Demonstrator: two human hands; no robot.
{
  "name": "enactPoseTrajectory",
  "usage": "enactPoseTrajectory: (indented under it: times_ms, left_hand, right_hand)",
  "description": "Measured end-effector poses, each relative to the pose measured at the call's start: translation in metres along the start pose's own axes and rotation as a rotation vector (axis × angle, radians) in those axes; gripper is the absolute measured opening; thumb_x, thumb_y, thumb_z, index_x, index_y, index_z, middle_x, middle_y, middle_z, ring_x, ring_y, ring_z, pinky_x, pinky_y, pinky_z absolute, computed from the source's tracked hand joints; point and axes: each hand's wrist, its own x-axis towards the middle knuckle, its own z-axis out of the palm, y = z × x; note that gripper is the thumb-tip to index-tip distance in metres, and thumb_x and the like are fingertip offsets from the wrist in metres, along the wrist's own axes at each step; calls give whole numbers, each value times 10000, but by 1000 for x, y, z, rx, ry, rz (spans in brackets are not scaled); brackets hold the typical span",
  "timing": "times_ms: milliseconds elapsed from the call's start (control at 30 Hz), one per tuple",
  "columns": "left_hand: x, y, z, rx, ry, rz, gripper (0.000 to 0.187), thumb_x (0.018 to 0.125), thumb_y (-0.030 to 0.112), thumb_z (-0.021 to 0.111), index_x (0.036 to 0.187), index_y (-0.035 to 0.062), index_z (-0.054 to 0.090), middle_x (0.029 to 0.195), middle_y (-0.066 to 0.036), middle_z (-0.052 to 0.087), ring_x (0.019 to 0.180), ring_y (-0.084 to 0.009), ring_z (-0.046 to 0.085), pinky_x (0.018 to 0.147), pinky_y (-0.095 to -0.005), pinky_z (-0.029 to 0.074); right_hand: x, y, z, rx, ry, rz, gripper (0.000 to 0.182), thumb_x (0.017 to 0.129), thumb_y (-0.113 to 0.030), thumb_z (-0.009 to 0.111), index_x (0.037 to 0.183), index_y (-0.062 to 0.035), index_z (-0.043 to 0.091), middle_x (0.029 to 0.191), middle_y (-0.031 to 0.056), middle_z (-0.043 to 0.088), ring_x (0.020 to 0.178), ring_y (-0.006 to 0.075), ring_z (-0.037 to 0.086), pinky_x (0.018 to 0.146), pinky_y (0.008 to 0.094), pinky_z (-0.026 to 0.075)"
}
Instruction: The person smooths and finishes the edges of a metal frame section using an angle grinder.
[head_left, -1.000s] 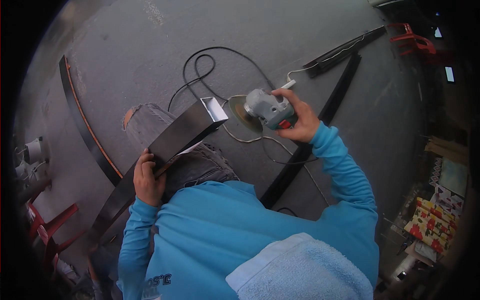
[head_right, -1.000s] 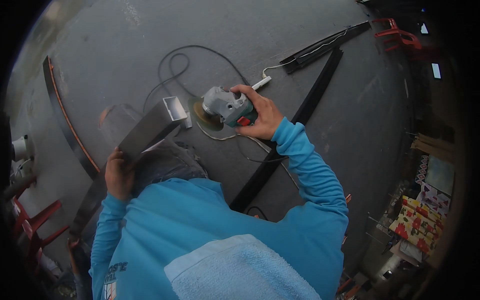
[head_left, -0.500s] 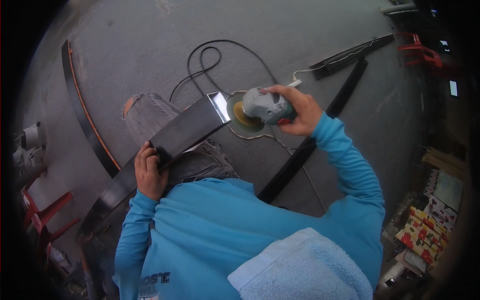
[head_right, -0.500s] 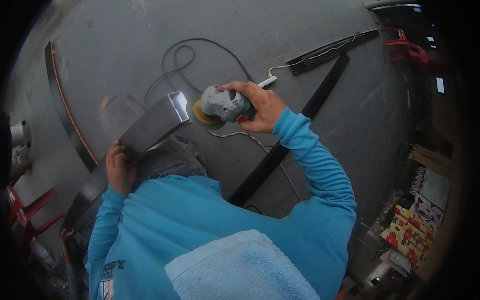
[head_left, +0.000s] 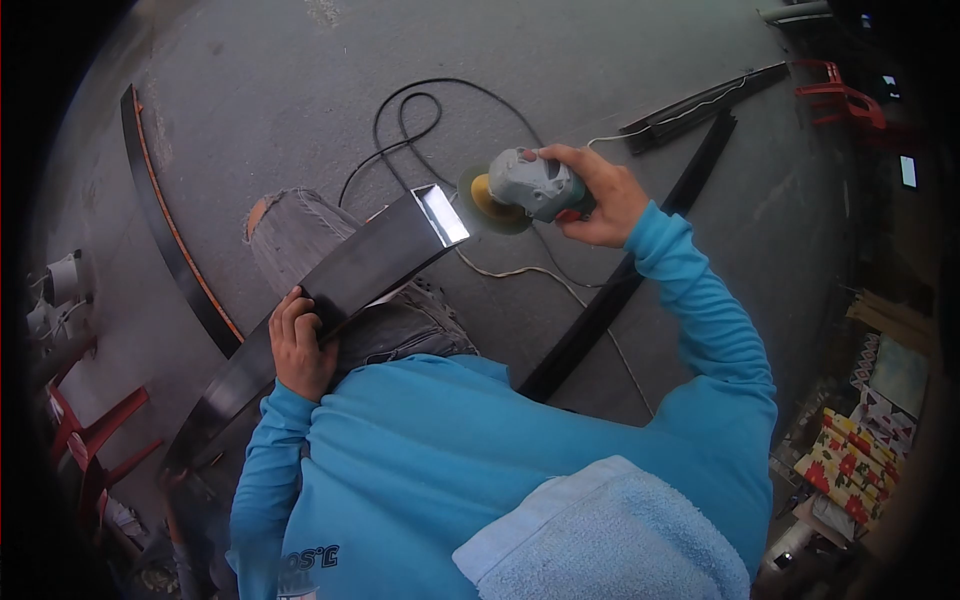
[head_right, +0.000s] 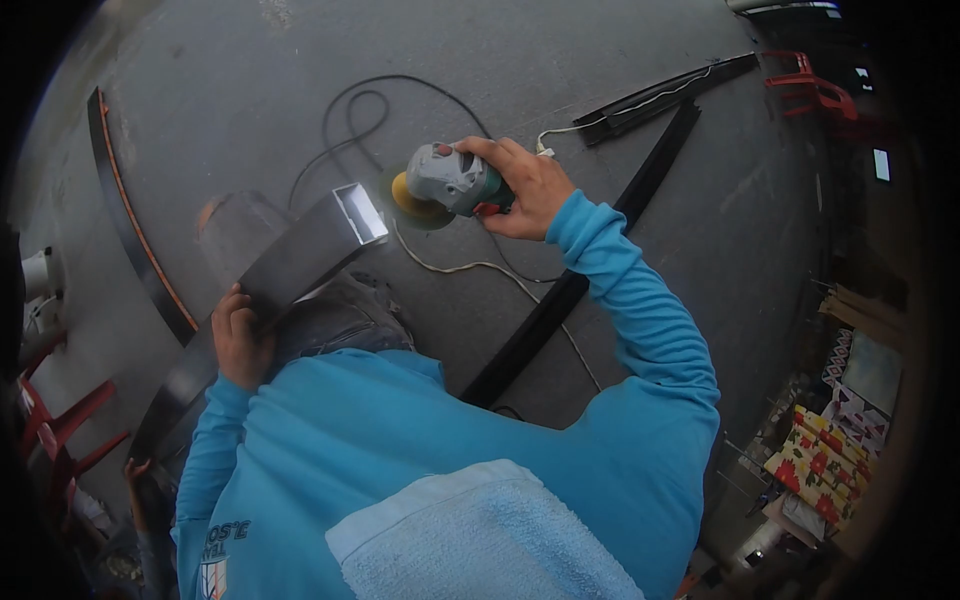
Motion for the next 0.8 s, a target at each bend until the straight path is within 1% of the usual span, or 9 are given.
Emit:
enactPoseTrajectory:
  times_ms: [167, 300, 367, 400, 533, 600, 733, 800]
  left_hand:
    - [0, 1, -2, 9, -9, 2, 449, 566, -32, 741, 908, 64, 467, 1090, -150, 557, 1222, -372, 499, 981, -487, 420]
    - [-1, 0, 0, 8, -2, 13, 452, 553, -32, 735, 905, 63, 468, 1088, -149, 555, 1213, -370, 506, 978, -490, 422]
    - [0, -1, 0, 8, 5, 17, 451, 551, -34, 733, 903, 63, 468, 1086, -149, 555, 1209, -370, 509, 977, -491, 423]
    - [-1, -1, 1, 5, 15, 21, 448, 551, -34, 732, 900, 62, 468, 1085, -149, 554, 1206, -370, 511, 976, -492, 423]
    - [-1, 0, 2, 0, 28, 16, 440, 554, -32, 728, 896, 63, 468, 1080, -148, 555, 1196, -368, 517, 972, -496, 425]
    - [-2, -1, 2, 2, 23, 13, 437, 558, -29, 730, 896, 63, 468, 1080, -147, 555, 1194, -368, 518, 971, -497, 425]
    - [0, 0, 0, 4, 16, 20, 435, 562, -25, 732, 896, 64, 468, 1081, -147, 555, 1187, -368, 521, 972, -499, 425]
    - [-1, 0, 1, 3, 16, 21, 436, 561, -24, 732, 896, 64, 467, 1082, -146, 555, 1186, -367, 522, 973, -497, 424]
  right_hand:
    - [-10, -13, -1, 56, -63, -18, 809, 656, -164, 736, 1383, -206, 385, 1023, 167, 564, 831, 334, 680, 755, 399, 613]
    - [0, -14, 4, 56, -59, -14, 815, 659, -160, 736, 1389, -207, 376, 1034, 168, 561, 818, 338, 682, 749, 409, 615]
    - [10, -15, 5, 7, -42, -30, 819, 666, -166, 735, 1395, -211, 363, 1043, 171, 558, 800, 333, 683, 729, 410, 621]
    - [13, -12, 8, 4, -28, -39, 819, 671, -183, 730, 1398, -223, 354, 1041, 172, 558, 789, 324, 684, 704, 396, 627]
    - [22, -2, 11, -64, -15, -37, 815, 669, -197, 724, 1395, -231, 355, 1038, 174, 559, 786, 321, 683, 703, 382, 629]
    - [21, -2, 8, -83, -23, 4, 814, 663, -194, 715, 1393, -234, 357, 1032, 175, 561, 785, 323, 680, 714, 385, 627]
    - [15, -5, 6, -30, -34, -10, 818, 660, -186, 710, 1395, -238, 353, 1028, 174, 560, 780, 322, 676, 715, 391, 626]
    - [14, -6, 9, -12, -25, -55, 817, 660, -183, 704, 1394, -241, 351, 1030, 173, 556, 775, 319, 671, 707, 389, 625]
